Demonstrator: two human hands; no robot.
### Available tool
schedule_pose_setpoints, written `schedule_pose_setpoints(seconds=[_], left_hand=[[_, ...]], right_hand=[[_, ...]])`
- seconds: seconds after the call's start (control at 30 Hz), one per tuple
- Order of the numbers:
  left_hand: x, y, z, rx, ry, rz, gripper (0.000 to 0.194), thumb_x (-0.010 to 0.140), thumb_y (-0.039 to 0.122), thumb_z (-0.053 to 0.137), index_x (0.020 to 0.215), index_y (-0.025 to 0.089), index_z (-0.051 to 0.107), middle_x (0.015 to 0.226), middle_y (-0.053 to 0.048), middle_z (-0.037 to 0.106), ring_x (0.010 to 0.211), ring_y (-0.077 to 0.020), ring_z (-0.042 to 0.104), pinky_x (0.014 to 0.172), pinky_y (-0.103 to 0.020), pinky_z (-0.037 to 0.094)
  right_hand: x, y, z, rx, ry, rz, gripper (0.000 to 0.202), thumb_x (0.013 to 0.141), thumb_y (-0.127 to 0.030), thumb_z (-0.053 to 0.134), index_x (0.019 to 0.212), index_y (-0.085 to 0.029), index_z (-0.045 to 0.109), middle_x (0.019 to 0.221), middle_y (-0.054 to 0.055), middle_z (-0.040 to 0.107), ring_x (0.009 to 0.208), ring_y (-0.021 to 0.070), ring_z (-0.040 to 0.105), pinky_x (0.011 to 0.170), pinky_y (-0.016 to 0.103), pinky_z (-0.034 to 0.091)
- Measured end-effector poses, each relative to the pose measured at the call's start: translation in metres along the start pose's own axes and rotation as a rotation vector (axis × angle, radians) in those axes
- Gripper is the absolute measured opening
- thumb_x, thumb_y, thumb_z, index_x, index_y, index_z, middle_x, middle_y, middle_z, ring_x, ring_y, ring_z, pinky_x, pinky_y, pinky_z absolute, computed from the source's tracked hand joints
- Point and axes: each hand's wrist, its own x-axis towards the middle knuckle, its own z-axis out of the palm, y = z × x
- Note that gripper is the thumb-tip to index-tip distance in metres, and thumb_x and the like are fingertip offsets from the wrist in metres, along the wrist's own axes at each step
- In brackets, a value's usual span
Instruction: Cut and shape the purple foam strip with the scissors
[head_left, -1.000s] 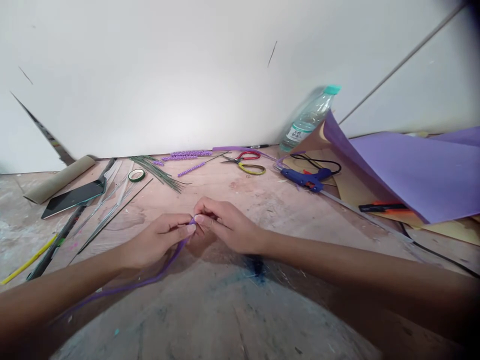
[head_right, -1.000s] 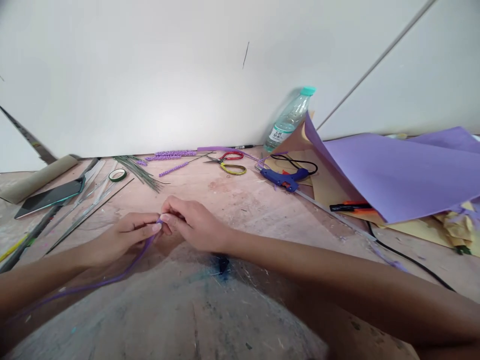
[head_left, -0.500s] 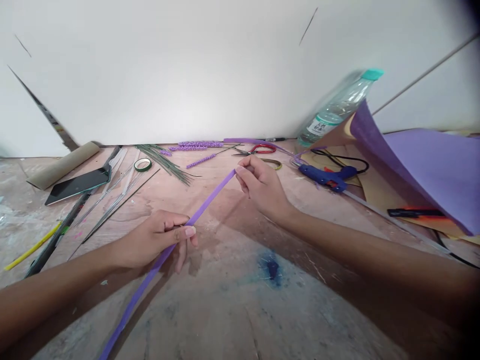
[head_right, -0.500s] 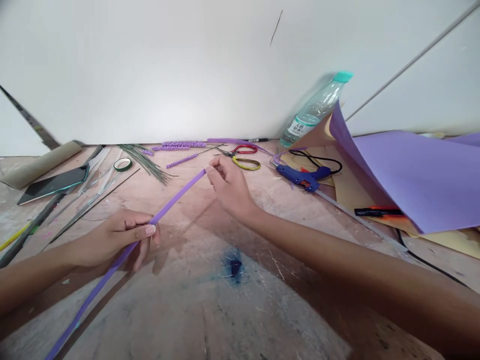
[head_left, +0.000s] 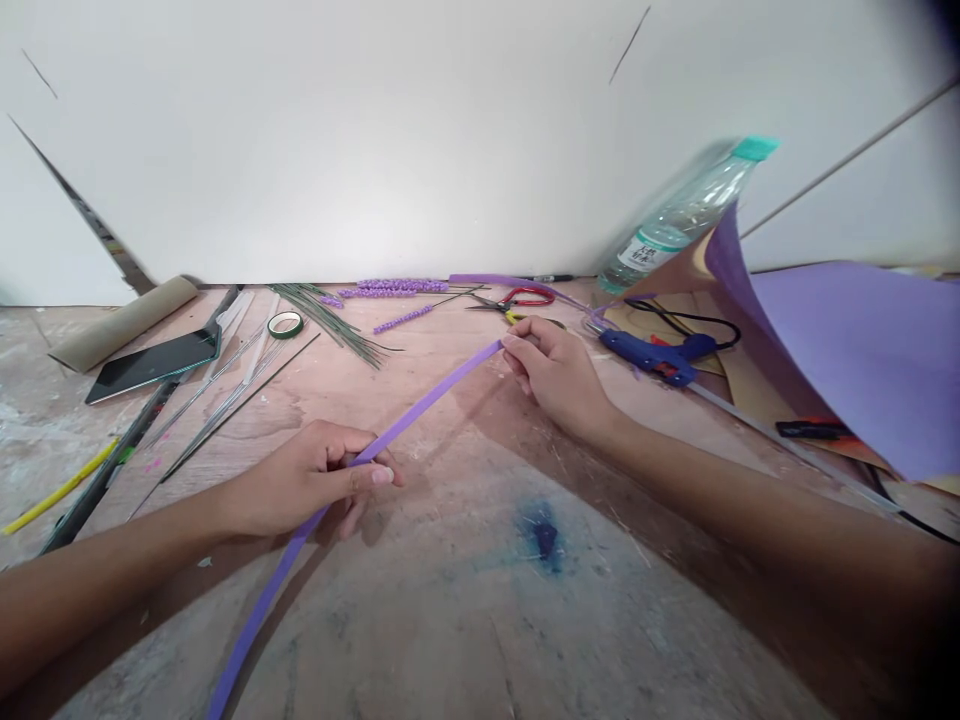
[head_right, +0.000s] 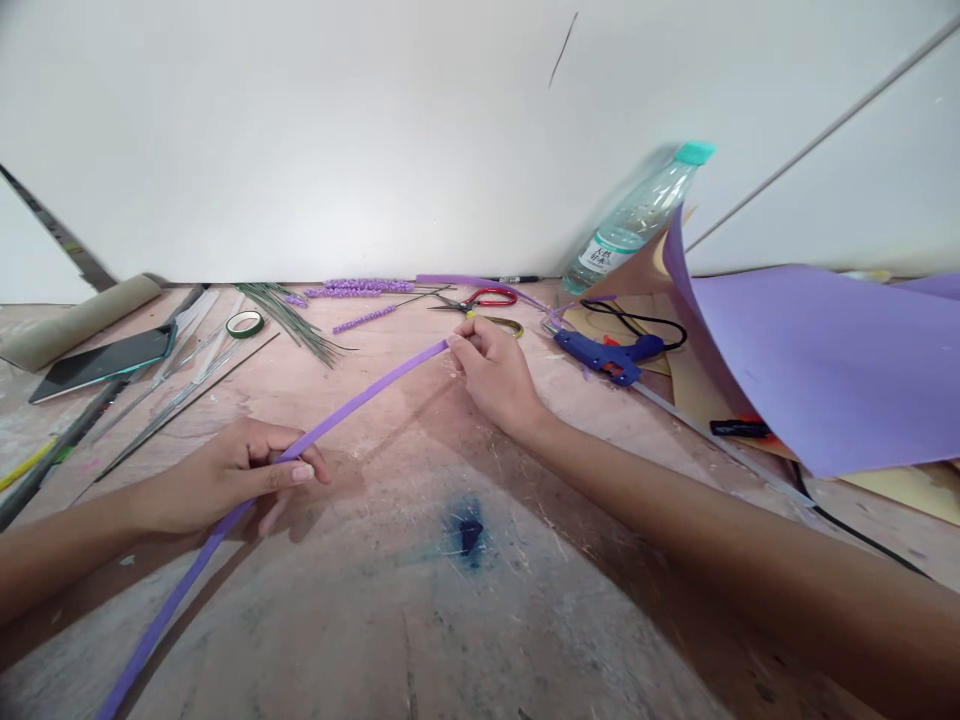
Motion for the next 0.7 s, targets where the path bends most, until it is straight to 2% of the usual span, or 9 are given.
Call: schedule_pose_setpoints(seconds=[0.13,0.33,0.57,0.7], left_hand=[[0.0015,-0.0018,-0.0005,0.004,-0.001,0.004,0.035,0.096,0.043,0.057,0.103,0.012,0.072,0.049,0.002,0.061,0.043,-0.0097,0.052,0.05,-0.02,0.039],[0.0009,-0.0033,-0.0007,0.003,0.009,0.002,0.04,0.096,0.046,0.056,0.107,0.012,0.072,0.049,0.002,0.06,0.043,-0.0091,0.051,0.049,-0.019,0.037],[-0.0011,-0.0034,-0.0014,-0.023,0.021,-0.031,0.039,0.097,0.043,0.053,0.11,0.012,0.072,0.05,0.002,0.062,0.043,-0.0093,0.05,0.049,-0.02,0.04],[-0.0012,-0.0032,-0.0009,-0.041,0.027,-0.038,0.037,0.096,0.042,0.053,0.108,0.012,0.072,0.049,0.002,0.061,0.042,-0.0095,0.049,0.047,-0.019,0.04]], right_hand=[[0.0005,0.0077,-0.0035,-0.024,0.001,0.054,0.021,0.101,-0.033,0.06,0.105,-0.014,0.064,0.091,0.002,0.066,0.068,0.0115,0.063,0.06,0.025,0.056],[-0.0007,0.01,-0.0019,-0.032,-0.002,0.079,0.02,0.101,-0.033,0.059,0.104,-0.014,0.064,0.088,0.001,0.066,0.065,0.0104,0.061,0.057,0.024,0.054],[-0.0024,0.0061,-0.002,-0.019,0.005,0.045,0.021,0.101,-0.032,0.059,0.09,-0.014,0.06,0.068,-0.006,0.053,0.049,0.0061,0.045,0.045,0.018,0.04],[-0.0036,0.0037,-0.0019,-0.001,0.009,0.017,0.019,0.096,-0.028,0.059,0.08,-0.019,0.053,0.059,-0.008,0.045,0.043,0.0074,0.038,0.042,0.021,0.029]])
